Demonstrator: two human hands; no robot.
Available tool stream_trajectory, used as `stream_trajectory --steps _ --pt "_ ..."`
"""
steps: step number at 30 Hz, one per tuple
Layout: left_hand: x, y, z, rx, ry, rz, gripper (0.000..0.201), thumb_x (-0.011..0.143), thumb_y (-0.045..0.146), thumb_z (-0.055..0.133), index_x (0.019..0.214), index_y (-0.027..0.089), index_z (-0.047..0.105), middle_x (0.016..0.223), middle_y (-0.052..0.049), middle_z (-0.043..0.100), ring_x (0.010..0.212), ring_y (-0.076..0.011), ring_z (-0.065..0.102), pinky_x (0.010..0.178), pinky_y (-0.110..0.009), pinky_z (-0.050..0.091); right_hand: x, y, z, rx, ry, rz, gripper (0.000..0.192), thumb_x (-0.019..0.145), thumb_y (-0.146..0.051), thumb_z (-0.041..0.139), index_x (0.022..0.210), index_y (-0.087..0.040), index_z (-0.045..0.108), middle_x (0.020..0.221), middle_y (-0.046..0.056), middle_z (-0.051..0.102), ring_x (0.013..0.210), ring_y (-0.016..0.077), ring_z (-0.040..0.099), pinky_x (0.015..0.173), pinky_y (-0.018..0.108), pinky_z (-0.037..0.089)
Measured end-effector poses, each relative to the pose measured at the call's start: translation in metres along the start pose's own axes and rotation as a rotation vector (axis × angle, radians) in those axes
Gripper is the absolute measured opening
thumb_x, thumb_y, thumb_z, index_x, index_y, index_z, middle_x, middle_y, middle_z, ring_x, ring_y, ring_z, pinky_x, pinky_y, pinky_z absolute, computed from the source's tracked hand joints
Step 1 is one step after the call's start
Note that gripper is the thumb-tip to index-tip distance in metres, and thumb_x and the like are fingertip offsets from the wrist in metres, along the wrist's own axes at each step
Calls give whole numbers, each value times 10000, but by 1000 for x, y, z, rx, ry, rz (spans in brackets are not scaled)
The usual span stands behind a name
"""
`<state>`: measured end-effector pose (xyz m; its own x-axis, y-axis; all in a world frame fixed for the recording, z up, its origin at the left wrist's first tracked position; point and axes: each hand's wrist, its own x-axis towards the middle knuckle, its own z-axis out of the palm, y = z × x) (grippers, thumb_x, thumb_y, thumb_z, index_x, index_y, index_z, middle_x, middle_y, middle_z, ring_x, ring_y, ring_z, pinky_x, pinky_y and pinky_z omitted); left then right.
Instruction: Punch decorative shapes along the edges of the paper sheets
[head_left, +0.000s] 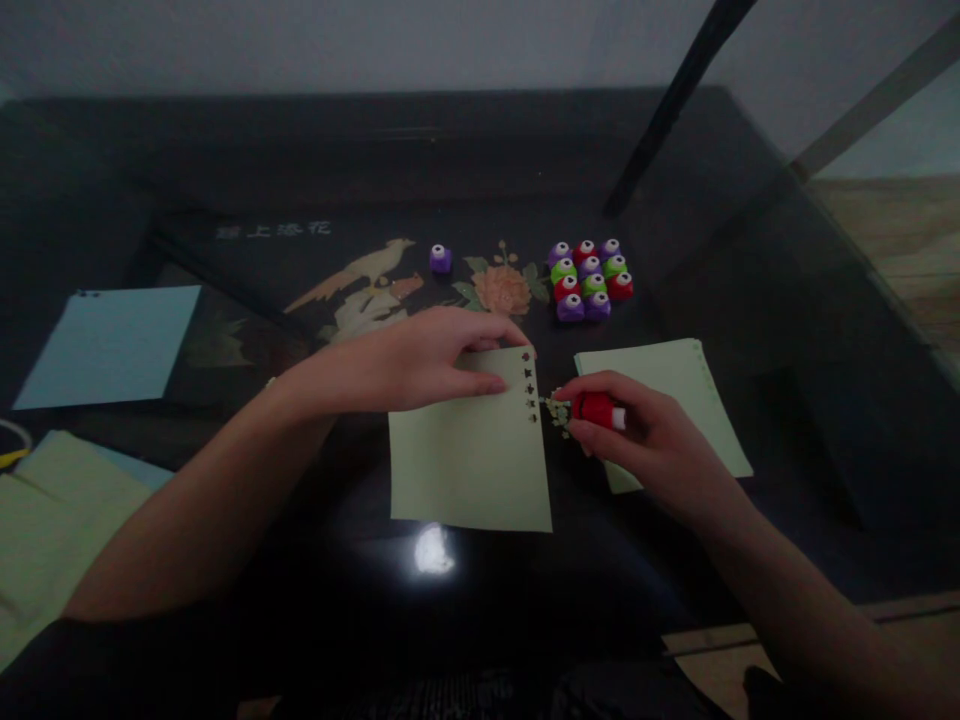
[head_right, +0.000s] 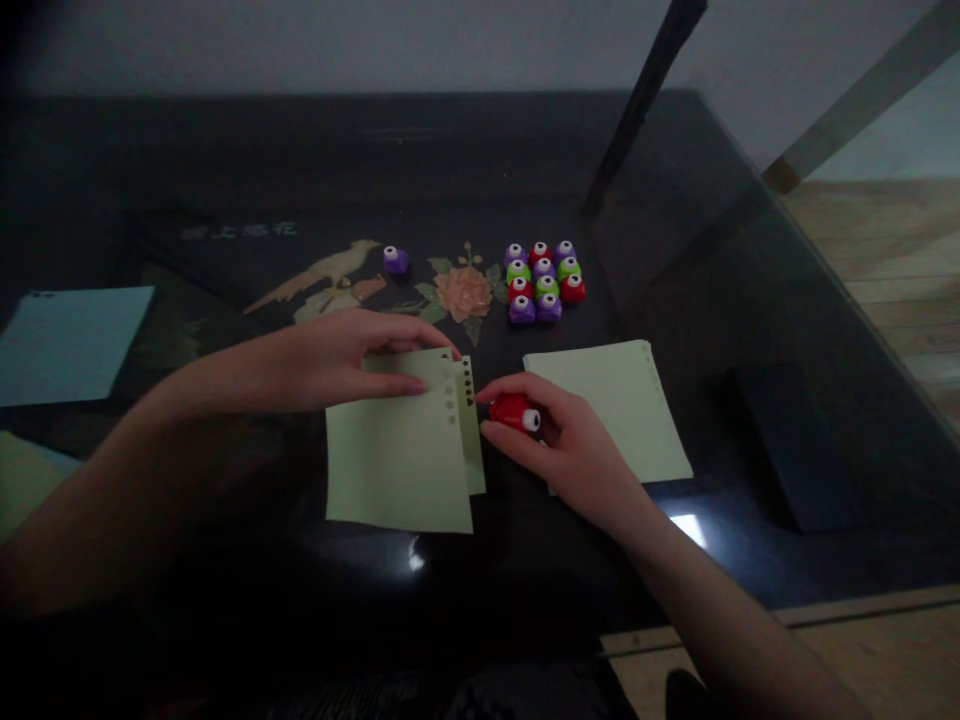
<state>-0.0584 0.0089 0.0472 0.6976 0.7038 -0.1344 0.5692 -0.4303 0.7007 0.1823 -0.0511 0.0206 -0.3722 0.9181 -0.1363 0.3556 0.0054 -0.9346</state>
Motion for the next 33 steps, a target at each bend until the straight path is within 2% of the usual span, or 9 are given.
stream_trajectory --steps 3,6,8,10,12,16,19,26,33 --pt "2 1 2 -12 -22 18 218 816 297 580 1012 234 653 957 15 694 854 -182 639 756 -260 448 0 4 2 80 -40 82 268 831 -300 643 1086 -216 640 869 14 654 677 122 593 615 245 506" --pt "2 2 2 -6 -16 18 167 815 307 574 934 232 665 876 23 688 810 -174 639 708 -253 437 -3 7 5 364 -173 218 358 884 -349 572 1211 -205 593 855 31 650 691 130 606 607 254 516" --pt "3 2 2 -8 -19 21 141 813 313 575 878 232 671 831 31 678 787 -168 635 682 -251 427 -4 7 5 528 -262 273 377 890 -352 557 1232 -196 589 885 48 661 738 142 633 636 270 536" --pt "3 1 2 -21 -23 30 136 817 317 573 843 232 676 798 40 670 756 -156 629 667 -248 419 -4 7 3 585 -303 290 378 868 -336 592 1219 -198 601 890 48 672 753 144 647 653 273 546" --pt "3 1 3 -36 -22 36 135 816 323 581 807 228 677 751 49 656 704 -138 615 646 -244 407 -3 7 1 551 -293 284 352 835 -318 640 1166 -197 630 822 27 675 696 131 638 619 253 539" --pt "4 3 5 -41 -13 -9 184 797 358 600 702 209 650 636 48 595 626 -126 578 593 -249 369 0 9 0 403 -180 286 288 726 -266 747 1000 -202 680 727 -13 663 559 92 579 507 199 480" --pt "5 3 5 -37 -15 -44 221 796 384 590 674 204 626 609 38 563 636 -141 576 595 -260 361 1 10 3 372 -156 328 313 677 -251 774 974 -206 687 699 -23 653 512 84 555 455 191 449" --pt "6 2 4 7 -18 -74 226 796 383 580 688 189 625 638 35 562 628 -133 563 613 -260 354 1 11 5 535 -169 353 413 648 -232 800 1050 -224 706 839 9 703 618 105 620 524 211 509" --pt "6 7 1 57 -51 -95 236 807 363 566 707 164 641 644 32 581 610 -106 533 591 -234 321 3 10 3 562 -147 413 344 671 -239 814 1000 -195 727 762 16 702 588 90 582 537 202 492"
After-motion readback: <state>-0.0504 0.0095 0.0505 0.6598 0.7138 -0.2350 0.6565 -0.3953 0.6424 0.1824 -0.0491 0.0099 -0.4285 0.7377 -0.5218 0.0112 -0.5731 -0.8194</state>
